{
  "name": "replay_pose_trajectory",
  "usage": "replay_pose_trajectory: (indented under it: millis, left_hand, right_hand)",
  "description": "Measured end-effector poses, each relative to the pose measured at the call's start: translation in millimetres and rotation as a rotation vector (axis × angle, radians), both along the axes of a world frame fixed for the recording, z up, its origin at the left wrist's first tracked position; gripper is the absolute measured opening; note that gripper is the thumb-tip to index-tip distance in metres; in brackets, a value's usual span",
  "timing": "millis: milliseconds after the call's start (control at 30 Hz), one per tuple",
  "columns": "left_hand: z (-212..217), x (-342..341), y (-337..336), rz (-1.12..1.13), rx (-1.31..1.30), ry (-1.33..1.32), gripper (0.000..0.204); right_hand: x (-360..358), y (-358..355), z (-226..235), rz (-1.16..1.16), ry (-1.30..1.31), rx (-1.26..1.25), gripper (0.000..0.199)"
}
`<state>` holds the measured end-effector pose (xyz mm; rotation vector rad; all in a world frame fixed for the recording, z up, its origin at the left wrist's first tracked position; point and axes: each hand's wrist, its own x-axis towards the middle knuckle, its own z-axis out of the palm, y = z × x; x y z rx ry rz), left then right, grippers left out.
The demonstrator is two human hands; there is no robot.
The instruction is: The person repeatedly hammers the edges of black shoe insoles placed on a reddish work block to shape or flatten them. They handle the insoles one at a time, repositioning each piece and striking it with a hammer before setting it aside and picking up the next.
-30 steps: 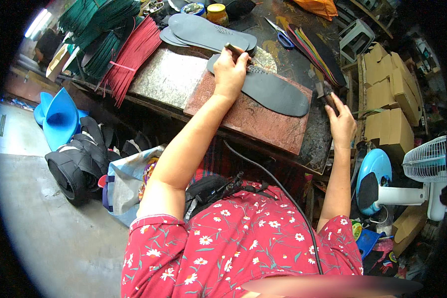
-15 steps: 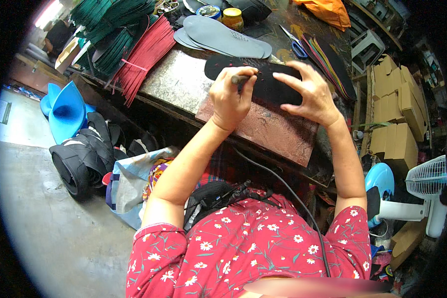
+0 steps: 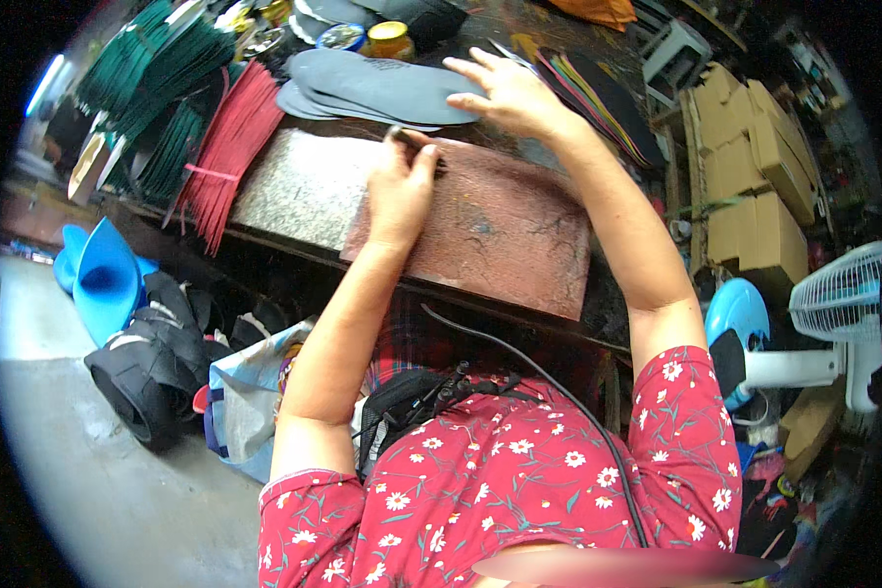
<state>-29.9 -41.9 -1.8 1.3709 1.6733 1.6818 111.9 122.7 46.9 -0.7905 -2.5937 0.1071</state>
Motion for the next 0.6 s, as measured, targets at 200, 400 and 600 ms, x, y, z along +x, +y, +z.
replay_pose_trajectory:
  millis: [200,400,600]
  left_hand:
    - [-7.4,-2.1,3.7,-0.039,0.04,-0.069,0.007]
    - [-9.2,-1.6,4.3,-0.036,0.057,-0.074,0.008]
    - [-7.5,-1.5,2.1,-0.013,0.045,0.003,0.007]
  right_hand:
    - [145.3,40.7,-8.9,-0.755,-0.13,0.076,0.075]
    - [202.7,56.4,-36.3,-0.755,-0.099,-0.258,0.08]
    - [199.2,101.4,-44.1,-0.736,0.214,-0.422,0.087]
